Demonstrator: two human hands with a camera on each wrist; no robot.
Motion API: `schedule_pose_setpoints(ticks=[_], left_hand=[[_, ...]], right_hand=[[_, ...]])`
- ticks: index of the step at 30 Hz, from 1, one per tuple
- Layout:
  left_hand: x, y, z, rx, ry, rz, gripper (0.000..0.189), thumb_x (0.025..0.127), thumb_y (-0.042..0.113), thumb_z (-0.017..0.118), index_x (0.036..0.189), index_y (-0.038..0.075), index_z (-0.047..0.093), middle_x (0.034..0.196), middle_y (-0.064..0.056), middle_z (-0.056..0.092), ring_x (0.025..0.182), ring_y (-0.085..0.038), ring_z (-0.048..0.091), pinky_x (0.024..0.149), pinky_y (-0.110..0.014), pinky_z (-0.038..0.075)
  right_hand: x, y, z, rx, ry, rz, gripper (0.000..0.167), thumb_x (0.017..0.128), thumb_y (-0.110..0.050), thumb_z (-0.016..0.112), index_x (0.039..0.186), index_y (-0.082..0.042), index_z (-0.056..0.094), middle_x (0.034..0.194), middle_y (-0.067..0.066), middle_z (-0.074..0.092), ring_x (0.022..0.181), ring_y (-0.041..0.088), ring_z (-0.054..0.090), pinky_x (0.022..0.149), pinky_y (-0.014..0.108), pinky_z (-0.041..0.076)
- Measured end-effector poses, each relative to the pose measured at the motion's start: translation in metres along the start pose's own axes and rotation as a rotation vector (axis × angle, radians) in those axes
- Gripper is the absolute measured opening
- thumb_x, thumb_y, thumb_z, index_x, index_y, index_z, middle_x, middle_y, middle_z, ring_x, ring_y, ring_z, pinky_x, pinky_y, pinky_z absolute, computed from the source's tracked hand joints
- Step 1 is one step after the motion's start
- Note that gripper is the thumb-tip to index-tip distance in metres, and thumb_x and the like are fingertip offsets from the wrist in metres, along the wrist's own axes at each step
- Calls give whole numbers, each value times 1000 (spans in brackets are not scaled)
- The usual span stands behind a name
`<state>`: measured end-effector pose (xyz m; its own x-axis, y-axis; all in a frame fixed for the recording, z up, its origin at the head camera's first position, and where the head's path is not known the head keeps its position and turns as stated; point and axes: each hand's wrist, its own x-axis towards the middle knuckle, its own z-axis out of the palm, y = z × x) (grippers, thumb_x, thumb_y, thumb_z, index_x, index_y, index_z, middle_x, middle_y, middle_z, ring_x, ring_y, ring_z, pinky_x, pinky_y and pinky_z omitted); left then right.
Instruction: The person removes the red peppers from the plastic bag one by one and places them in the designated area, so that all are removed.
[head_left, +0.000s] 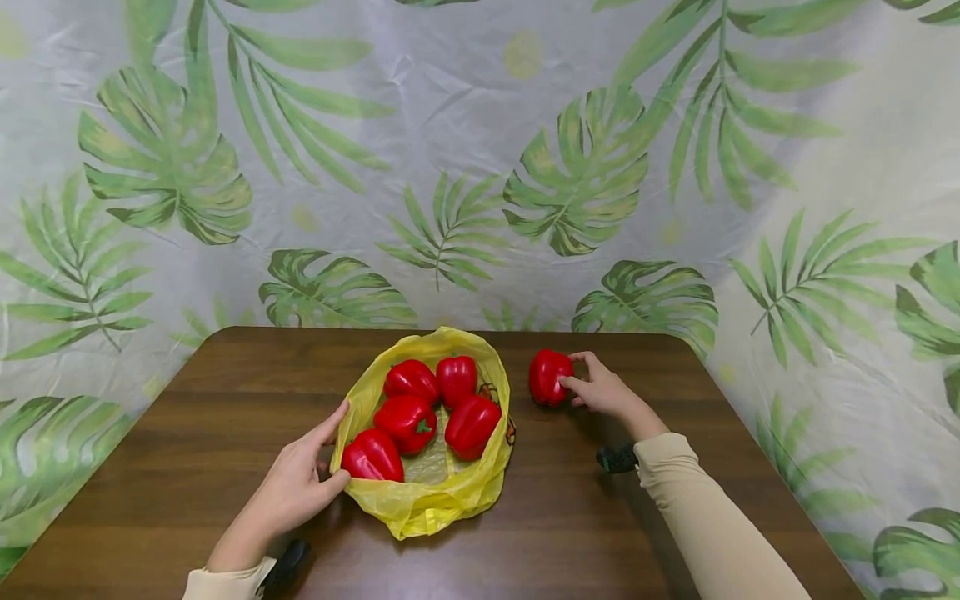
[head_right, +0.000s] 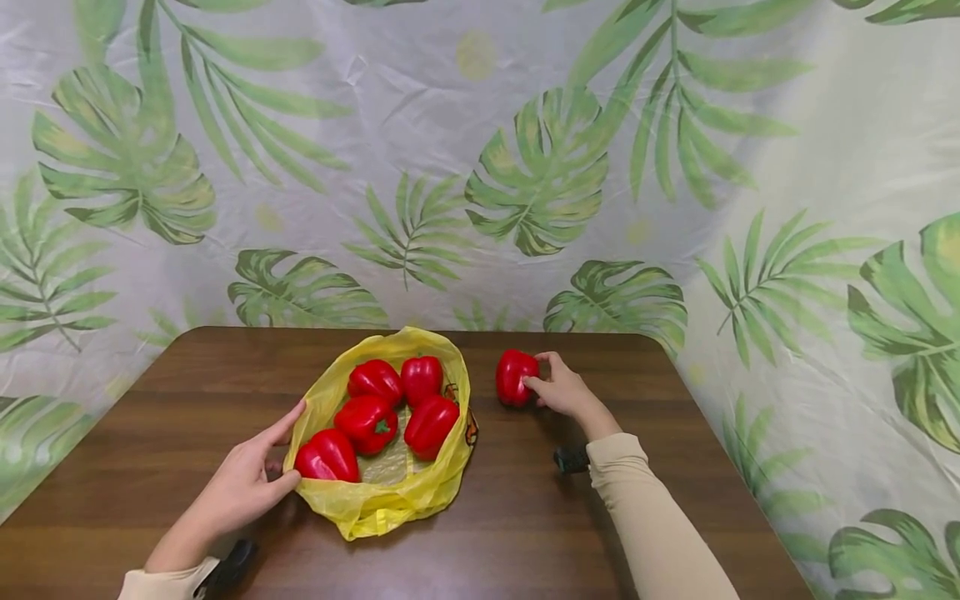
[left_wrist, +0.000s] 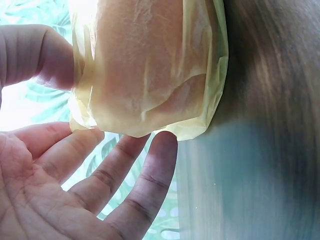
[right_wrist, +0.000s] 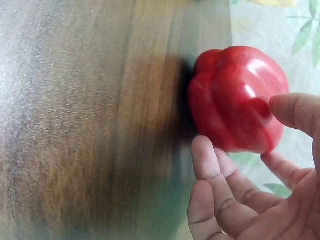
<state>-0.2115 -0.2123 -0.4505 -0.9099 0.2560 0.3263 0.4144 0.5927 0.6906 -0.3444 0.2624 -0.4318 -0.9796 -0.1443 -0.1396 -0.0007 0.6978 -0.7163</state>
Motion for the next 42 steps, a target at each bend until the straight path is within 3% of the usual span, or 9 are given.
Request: schedule_pose_setpoints(ticks=[5, 9, 14, 23, 29, 35, 42], left_hand=[[1, -1, 0, -4, -5, -2, 87, 84, 1, 76, 164, 3, 42, 125, -19, 75, 73, 1, 60, 55, -21, 50], [1, -1, 0, 0, -6, 4, 87, 84, 0, 75, 164, 2, 42, 125, -20, 75, 67, 1, 56, 55, -21, 49], [1, 0, 0, 9, -1, 5, 87, 83, 0, 75, 163, 2, 42, 125, -20, 75, 72, 2, 58, 56, -22, 49], [0, 1, 0, -7, -10, -4, 87, 84, 0, 75, 164, 2, 41, 127, -21, 74, 64, 1, 52, 51, -22, 45], [-1, 1, 0, -10, -10, -3, 87, 83, 0, 76, 164, 2, 42, 128, -21, 74, 73, 0, 56, 51, -22, 46], [1, 2, -1, -7, -11, -5, 87, 84, 0, 75, 164, 3, 42, 129, -21, 74, 82, -6, 65, 50, -23, 47], [0, 1, -1, -4, -18, -10, 88, 84, 1, 77, 164, 3, 41, 131, -21, 73, 90, -13, 67, 50, -23, 47]], right_hand=[[-2, -3, -2, -13, 17, -34, 63, 109, -33, 59, 157, 0, 35, 122, 29, 70, 96, 33, 77, 89, 43, 60], [-3, -7, -3, -31, 12, -44, 64, 108, -34, 60, 156, 0, 35, 119, 27, 71, 98, 34, 74, 89, 44, 58], [-6, -12, -4, -50, 34, -47, 65, 107, -36, 61, 156, -3, 36, 124, 27, 68, 107, 36, 68, 90, 44, 56], [-7, -22, -5, -54, 164, -94, 59, 107, -33, 60, 153, -3, 40, 134, 31, 65, 123, 44, 64, 102, 57, 54], [-6, -29, -4, -54, 235, -137, 56, 106, -29, 60, 151, 1, 44, 139, 34, 62, 129, 46, 62, 109, 61, 51], [-10, -45, -1, -30, 233, -136, 53, 106, -27, 61, 150, -1, 46, 137, 31, 63, 125, 44, 62, 106, 58, 52], [-16, -65, 8, -10, 177, -143, 51, 107, -29, 61, 149, -6, 46, 137, 27, 63, 119, 40, 64, 94, 50, 58]])
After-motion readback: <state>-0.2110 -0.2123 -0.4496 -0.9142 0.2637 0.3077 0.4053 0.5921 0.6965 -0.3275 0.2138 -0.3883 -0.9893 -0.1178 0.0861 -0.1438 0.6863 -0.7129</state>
